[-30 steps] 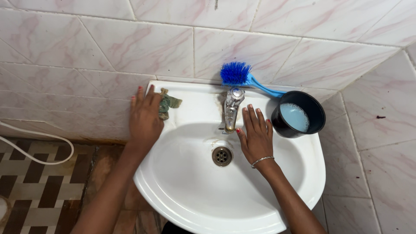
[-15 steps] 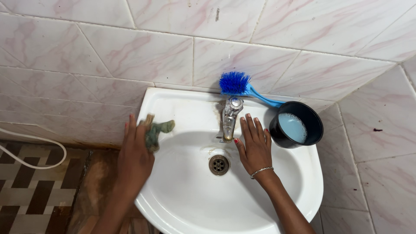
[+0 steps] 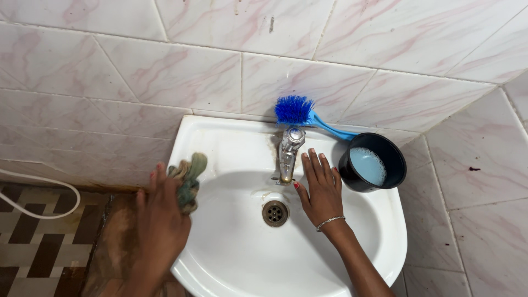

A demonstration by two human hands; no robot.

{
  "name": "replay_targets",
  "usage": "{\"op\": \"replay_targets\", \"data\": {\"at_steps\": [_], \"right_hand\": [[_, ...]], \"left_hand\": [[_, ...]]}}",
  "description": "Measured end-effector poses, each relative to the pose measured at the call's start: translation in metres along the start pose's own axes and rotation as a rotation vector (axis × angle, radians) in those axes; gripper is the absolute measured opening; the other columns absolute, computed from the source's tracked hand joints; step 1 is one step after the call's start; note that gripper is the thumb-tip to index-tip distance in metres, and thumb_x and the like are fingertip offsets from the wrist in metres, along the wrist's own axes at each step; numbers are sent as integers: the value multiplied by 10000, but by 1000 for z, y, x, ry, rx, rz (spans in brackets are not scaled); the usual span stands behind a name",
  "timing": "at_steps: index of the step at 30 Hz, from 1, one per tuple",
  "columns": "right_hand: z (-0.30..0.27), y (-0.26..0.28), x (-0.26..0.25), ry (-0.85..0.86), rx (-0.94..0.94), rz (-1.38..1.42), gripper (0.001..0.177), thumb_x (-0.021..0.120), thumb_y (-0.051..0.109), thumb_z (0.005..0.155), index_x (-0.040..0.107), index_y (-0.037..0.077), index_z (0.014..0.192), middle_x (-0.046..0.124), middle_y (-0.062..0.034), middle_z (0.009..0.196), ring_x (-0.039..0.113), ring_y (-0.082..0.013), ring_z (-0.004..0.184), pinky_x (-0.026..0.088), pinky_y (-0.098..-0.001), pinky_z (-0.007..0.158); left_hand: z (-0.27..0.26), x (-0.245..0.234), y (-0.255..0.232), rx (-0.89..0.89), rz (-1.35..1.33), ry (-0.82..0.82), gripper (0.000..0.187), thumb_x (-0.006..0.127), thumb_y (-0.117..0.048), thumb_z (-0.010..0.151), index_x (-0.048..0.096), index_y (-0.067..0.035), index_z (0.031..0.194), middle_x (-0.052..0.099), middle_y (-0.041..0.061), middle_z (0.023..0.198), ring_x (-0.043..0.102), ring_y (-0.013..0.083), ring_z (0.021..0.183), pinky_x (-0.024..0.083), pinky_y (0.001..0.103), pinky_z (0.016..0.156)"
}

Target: The person scrubs the interior basin and rim of a white bathroom sink using a small green scrubber. They repeatedly wipe around the drain and along the sides while a blue brush and a black cup with soapy water sit nearby.

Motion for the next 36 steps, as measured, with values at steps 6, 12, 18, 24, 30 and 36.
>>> {"op": "replay_targets", "data": {"at_steps": [6, 12, 18, 24, 30, 36], "right_hand": [[0, 0, -2, 16, 3, -1, 731, 538, 342, 977, 222, 165, 1613, 192, -69, 1691, 171, -292, 1546, 164, -516, 1210], [0, 0, -3, 19, 6, -2, 752, 562, 331, 965, 216, 164, 1611, 192, -74, 1687, 173, -295, 1543, 175, -521, 1205], [3, 1, 0, 13, 21, -13, 759, 575, 329, 959, 220, 160, 1608, 193, -73, 1686, 173, -295, 1540, 163, -517, 1201], [0, 2, -1, -5, 13, -4, 775, 601, 328, 943, 238, 161, 1607, 206, -75, 1685, 178, -292, 1543, 169, -508, 1197], [0, 0, -1, 3, 3, -3, 782, 607, 324, 937, 235, 165, 1607, 208, -71, 1689, 180, -294, 1544, 175, -497, 1193], [0, 0, -1, 7, -5, -1, 794, 612, 324, 933, 228, 162, 1609, 199, -77, 1688, 169, -302, 1545, 159, -511, 1195]], "left_hand": [[37, 12, 0, 37, -58, -125, 562, 601, 72, 773, 454, -34, 1305, 244, 328, 1658, 250, 469, 1537, 260, 683, 1147], [114, 51, -27, 89, -75, -313, 693, 575, 101, 794, 385, 44, 1459, 317, 312, 1605, 272, 509, 1517, 241, 694, 1178], [116, 85, -76, 245, -199, -299, 701, 612, 75, 750, 422, 27, 1423, 273, 303, 1639, 254, 498, 1510, 213, 678, 1168], [100, 107, -137, 334, -225, -143, 619, 583, 117, 712, 544, -20, 1314, 338, 203, 1641, 266, 406, 1543, 181, 670, 1208], [114, 73, -75, 235, 45, -295, 541, 606, 93, 784, 598, -79, 1296, 383, 168, 1632, 272, 433, 1512, 155, 693, 1175], [115, 46, -11, 172, 78, -332, 416, 605, 107, 864, 621, -18, 1261, 423, 180, 1600, 328, 459, 1521, 223, 630, 1218]]}}
Point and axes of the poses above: each hand's wrist, its own z-axis towards the middle knuckle, its own x-axis out of the palm, y = z × x, the point moved 2 cm from there along z, towards the middle knuckle
